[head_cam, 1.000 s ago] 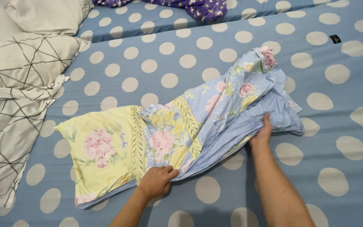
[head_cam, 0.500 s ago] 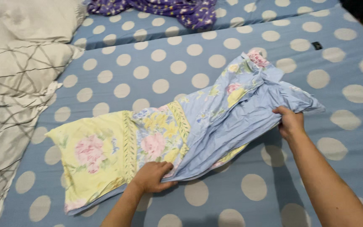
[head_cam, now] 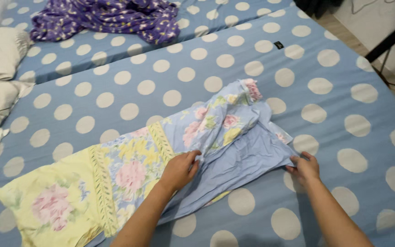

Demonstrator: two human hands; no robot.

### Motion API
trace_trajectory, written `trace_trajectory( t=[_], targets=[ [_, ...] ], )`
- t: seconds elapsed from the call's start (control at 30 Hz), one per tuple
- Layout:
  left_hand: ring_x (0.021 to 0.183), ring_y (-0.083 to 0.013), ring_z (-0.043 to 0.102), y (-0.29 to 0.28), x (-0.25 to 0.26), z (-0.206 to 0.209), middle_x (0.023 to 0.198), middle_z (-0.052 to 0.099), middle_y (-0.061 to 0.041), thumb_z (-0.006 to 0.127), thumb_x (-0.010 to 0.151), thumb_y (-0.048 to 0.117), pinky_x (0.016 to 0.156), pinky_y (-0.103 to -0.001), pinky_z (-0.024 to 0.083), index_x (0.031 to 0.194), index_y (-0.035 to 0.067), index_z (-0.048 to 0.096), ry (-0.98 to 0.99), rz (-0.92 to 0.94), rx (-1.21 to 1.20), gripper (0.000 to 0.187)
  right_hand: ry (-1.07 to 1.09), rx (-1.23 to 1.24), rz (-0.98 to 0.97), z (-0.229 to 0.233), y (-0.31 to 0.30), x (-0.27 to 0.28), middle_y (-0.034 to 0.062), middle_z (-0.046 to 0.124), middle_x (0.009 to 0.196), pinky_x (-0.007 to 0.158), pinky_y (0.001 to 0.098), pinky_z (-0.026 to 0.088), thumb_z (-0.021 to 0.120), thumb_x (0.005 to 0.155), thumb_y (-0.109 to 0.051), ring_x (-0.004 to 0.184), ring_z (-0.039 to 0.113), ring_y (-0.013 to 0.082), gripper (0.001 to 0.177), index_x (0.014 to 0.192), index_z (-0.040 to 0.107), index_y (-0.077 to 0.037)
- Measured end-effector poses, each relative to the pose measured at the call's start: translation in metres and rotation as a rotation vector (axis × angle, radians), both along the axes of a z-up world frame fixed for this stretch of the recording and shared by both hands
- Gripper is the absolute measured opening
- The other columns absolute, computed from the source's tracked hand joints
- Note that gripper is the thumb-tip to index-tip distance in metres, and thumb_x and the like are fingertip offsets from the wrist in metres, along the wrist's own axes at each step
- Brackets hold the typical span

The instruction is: The person picks up and folds a pair of shorts from the bed, places them aside, and then spreads out, aligns, and folds a bedsheet.

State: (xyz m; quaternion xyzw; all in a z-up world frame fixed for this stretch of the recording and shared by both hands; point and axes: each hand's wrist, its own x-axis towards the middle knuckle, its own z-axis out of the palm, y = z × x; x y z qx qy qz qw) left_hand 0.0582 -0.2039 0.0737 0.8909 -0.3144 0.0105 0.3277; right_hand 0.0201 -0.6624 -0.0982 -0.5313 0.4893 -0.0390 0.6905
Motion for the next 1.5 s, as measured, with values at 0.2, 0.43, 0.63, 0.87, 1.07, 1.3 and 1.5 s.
trace_trajectory(
  t=[0.2, 0.43, 0.63, 0.87, 1.07, 1.3, 1.5],
  targets=[
    [0.104, -0.0360, 0.063, -0.066, 0.021, -0.026, 0.113, 0.066, -0.016, 0.062, 0.093, 0.014, 0.086, -0.046, 0.051, 0.125, 0.007, 0.059, 0.092, 0.033, -0.030, 0.033, -0.095, 0.105, 0.172, -0.039, -0.017, -0.009, 0.0145, 0.060, 0.124, 0.083, 0.0442, 0.059, 0.064, 0.097, -0.019, 0.108, 0.062, 0.0250, 0.041, 0.134, 0.056, -0.004],
    [0.137, -0.0442, 0.046, -0.131, 0.057, -0.101, 0.151, 0.045, -0.025, 0.069, 0.085, 0.017, 0.112, -0.047, 0.040, 0.120, 0.014, 0.069, 0.051, 0.052, 0.003, 0.035, -0.025, -0.019, 0.294, -0.033, 0.028, -0.012, 0.0161, 0.063, 0.089, 0.057, 0.0347, 0.057, 0.076, 0.090, -0.018, 0.068, 0.062, 0.0211, 0.044, 0.123, 0.055, 0.002],
    [0.139, -0.0469, 0.038, -0.155, 0.079, -0.128, 0.158, 0.033, -0.023, 0.073, 0.081, 0.019, 0.110, -0.052, 0.032, 0.123, 0.019, 0.069, 0.041, 0.034, 0.228, 0.042, -0.159, -0.110, 0.149, -0.040, 0.022, -0.011, 0.0090, 0.064, 0.089, 0.049, 0.0324, 0.051, 0.075, 0.089, -0.015, 0.060, 0.058, 0.0165, 0.042, 0.123, 0.056, -0.001],
    [0.129, -0.0412, 0.058, -0.165, 0.112, -0.113, 0.152, 0.052, -0.018, 0.056, 0.085, -0.005, 0.103, -0.044, 0.050, 0.139, 0.005, 0.058, 0.001, 0.057, 0.000, 0.055, -0.182, 0.074, 0.085, -0.020, 0.013, -0.018, 0.0046, 0.062, 0.089, 0.052, 0.0282, 0.049, 0.070, 0.095, -0.019, 0.065, 0.061, 0.0147, 0.034, 0.122, 0.061, -0.001],
    [0.117, -0.0448, 0.061, -0.215, 0.081, -0.048, 0.138, 0.055, -0.025, 0.060, 0.079, -0.005, 0.095, -0.047, 0.053, 0.144, 0.009, 0.054, -0.065, -0.044, -0.161, 0.066, -0.140, -0.252, 0.132, -0.002, 0.026, -0.014, 0.0059, 0.060, 0.084, 0.050, 0.0299, 0.043, 0.071, 0.096, -0.017, 0.061, 0.052, 0.0148, 0.022, 0.112, 0.068, -0.002],
    [0.115, -0.0375, 0.063, -0.234, 0.037, -0.053, 0.134, 0.058, -0.016, 0.063, 0.080, -0.002, 0.089, -0.045, 0.055, 0.146, 0.010, 0.052, 0.011, -0.237, -0.075, 0.068, -0.405, -0.557, 0.058, 0.026, 0.030, 0.011, 0.0073, 0.059, 0.088, 0.062, 0.0245, 0.042, 0.064, 0.112, -0.022, 0.073, 0.051, 0.0108, 0.024, 0.116, 0.072, 0.000],
    [0.112, -0.0330, 0.065, -0.239, 0.025, -0.064, 0.133, 0.059, -0.011, 0.061, 0.078, -0.003, 0.084, -0.044, 0.056, 0.145, 0.008, 0.053, -0.004, -0.278, -0.013, 0.068, -0.500, -0.033, 0.104, 0.048, 0.034, 0.024, 0.0062, 0.068, 0.089, 0.056, 0.0260, 0.052, 0.065, 0.100, -0.027, 0.069, 0.065, 0.0137, 0.027, 0.107, 0.066, -0.001]
  ],
)
